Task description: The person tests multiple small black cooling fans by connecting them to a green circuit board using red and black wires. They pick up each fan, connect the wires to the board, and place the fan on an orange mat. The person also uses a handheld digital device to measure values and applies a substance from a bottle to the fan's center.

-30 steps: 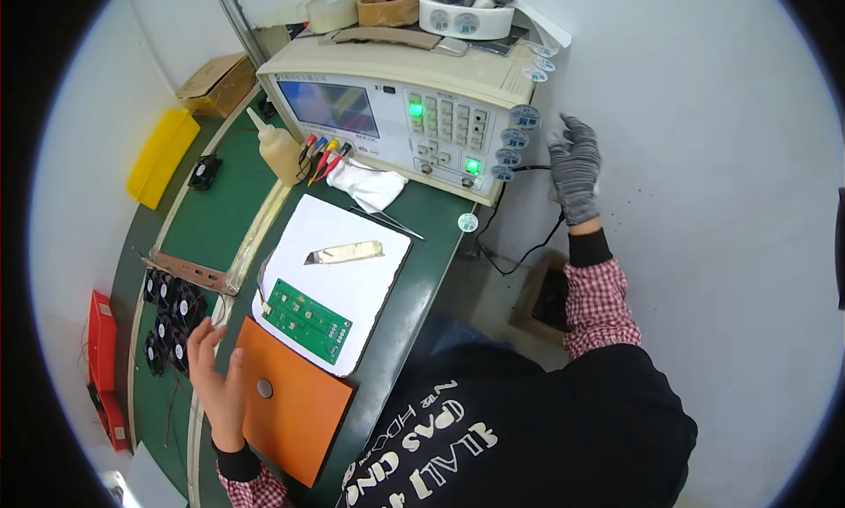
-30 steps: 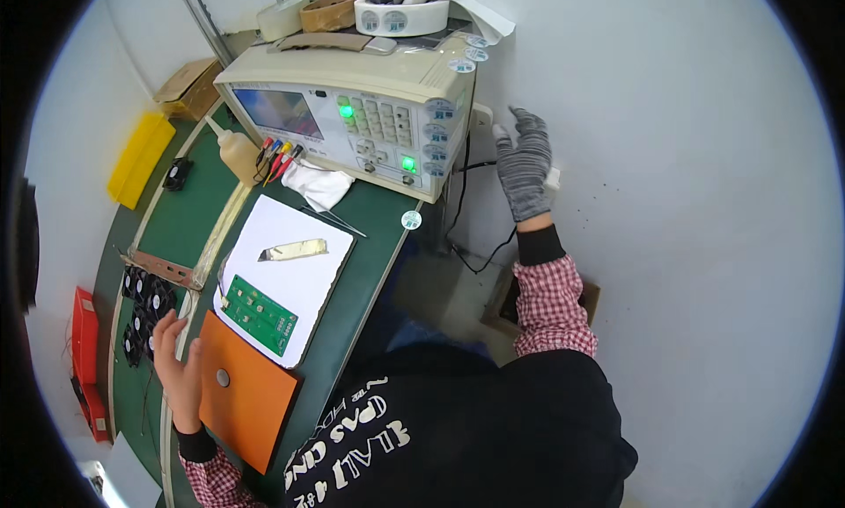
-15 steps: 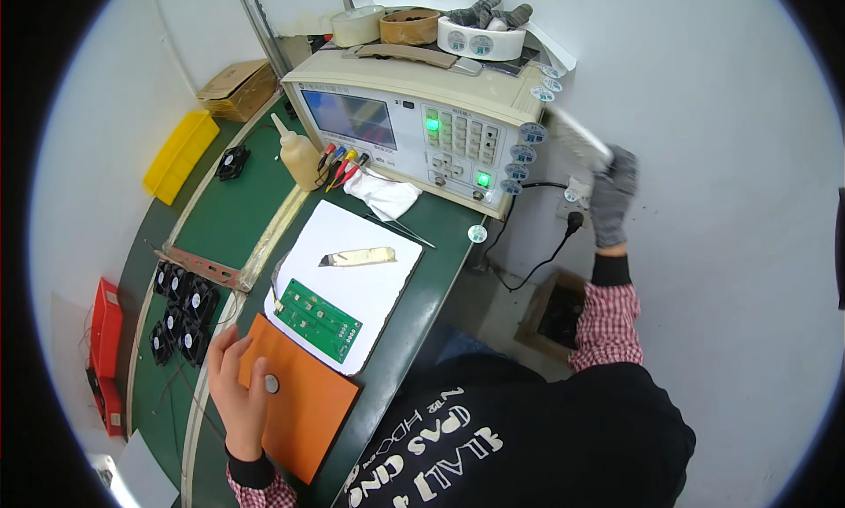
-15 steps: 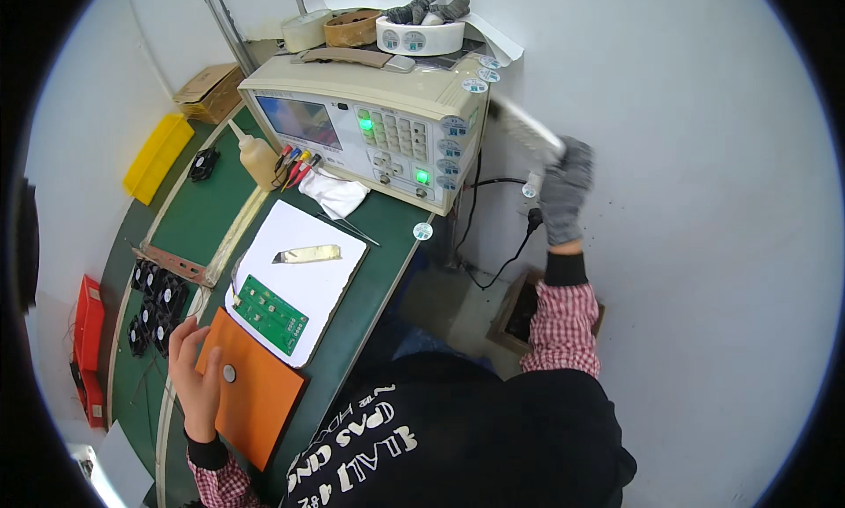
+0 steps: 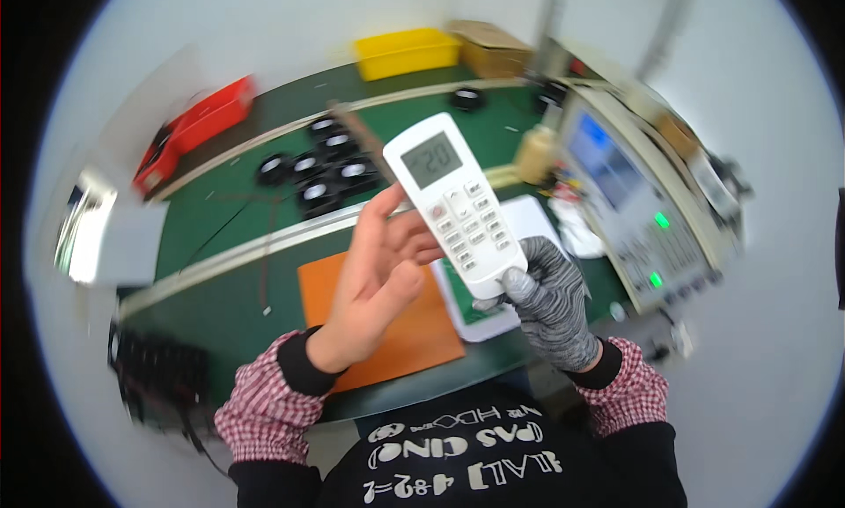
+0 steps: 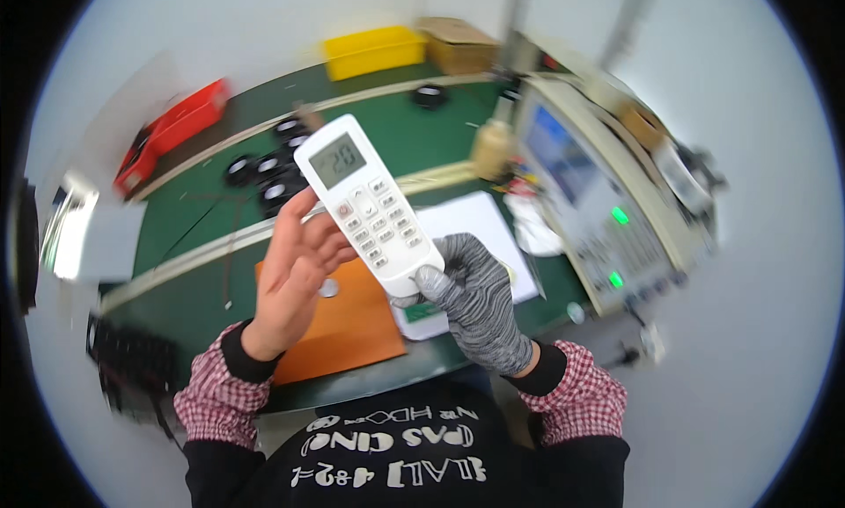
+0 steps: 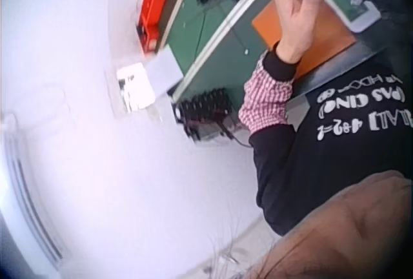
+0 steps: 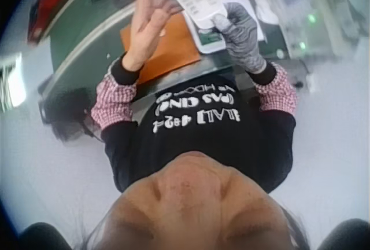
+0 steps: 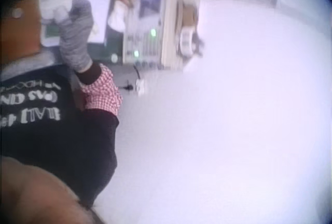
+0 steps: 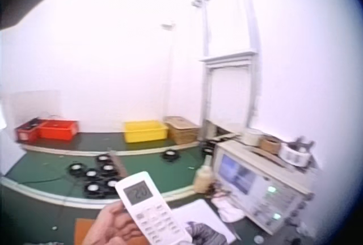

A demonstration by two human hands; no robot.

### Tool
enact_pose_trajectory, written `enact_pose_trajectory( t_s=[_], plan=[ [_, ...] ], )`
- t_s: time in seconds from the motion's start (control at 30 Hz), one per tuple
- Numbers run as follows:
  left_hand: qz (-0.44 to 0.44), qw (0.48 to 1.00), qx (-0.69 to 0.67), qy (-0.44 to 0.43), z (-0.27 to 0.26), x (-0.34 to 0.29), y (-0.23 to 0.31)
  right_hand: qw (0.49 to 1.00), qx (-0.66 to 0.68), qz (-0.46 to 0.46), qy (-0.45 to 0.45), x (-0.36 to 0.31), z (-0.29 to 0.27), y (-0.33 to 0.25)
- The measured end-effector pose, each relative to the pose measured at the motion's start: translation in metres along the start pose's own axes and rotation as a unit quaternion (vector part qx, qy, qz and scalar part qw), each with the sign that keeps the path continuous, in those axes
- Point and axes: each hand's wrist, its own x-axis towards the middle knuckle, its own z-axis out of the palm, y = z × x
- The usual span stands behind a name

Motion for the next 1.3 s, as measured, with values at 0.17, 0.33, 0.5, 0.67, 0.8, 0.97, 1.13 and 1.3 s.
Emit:
enact_pose_trajectory(
  t_s=[0.17,0.33,0.5,0.67,0.8,0.97,1.13,1.3],
  plan=[
    [0.084,0.978,-0.017,0.192,-0.035,-0.019,0.024,0.986,0.014,0.076,-0.145,0.041,0.066,0.028],
    [0.117,0.946,-0.003,0.303,-0.047,-0.032,0.052,0.967,-0.017,0.131,-0.219,0.057,0.107,0.030],
    [0.125,0.920,0.009,0.371,-0.046,-0.038,0.060,0.964,0.012,0.125,-0.232,0.056,0.121,0.043],
    [0.126,0.917,0.005,0.379,-0.051,-0.037,0.054,0.965,-0.010,0.115,-0.234,0.056,0.121,0.049],
    [0.117,0.918,-0.010,0.380,-0.051,-0.036,0.052,0.966,0.002,0.122,-0.228,0.052,0.119,0.051],
    [0.101,0.918,-0.006,0.384,-0.051,-0.035,0.049,0.964,0.010,0.145,-0.221,0.049,0.120,0.050],
    [0.086,0.918,0.002,0.387,-0.048,-0.035,0.052,0.966,0.022,0.152,-0.209,0.047,0.116,0.059],
    [0.087,0.920,-0.001,0.381,-0.049,-0.035,0.049,0.967,0.017,0.155,-0.203,0.045,0.115,0.060]
  ],
)
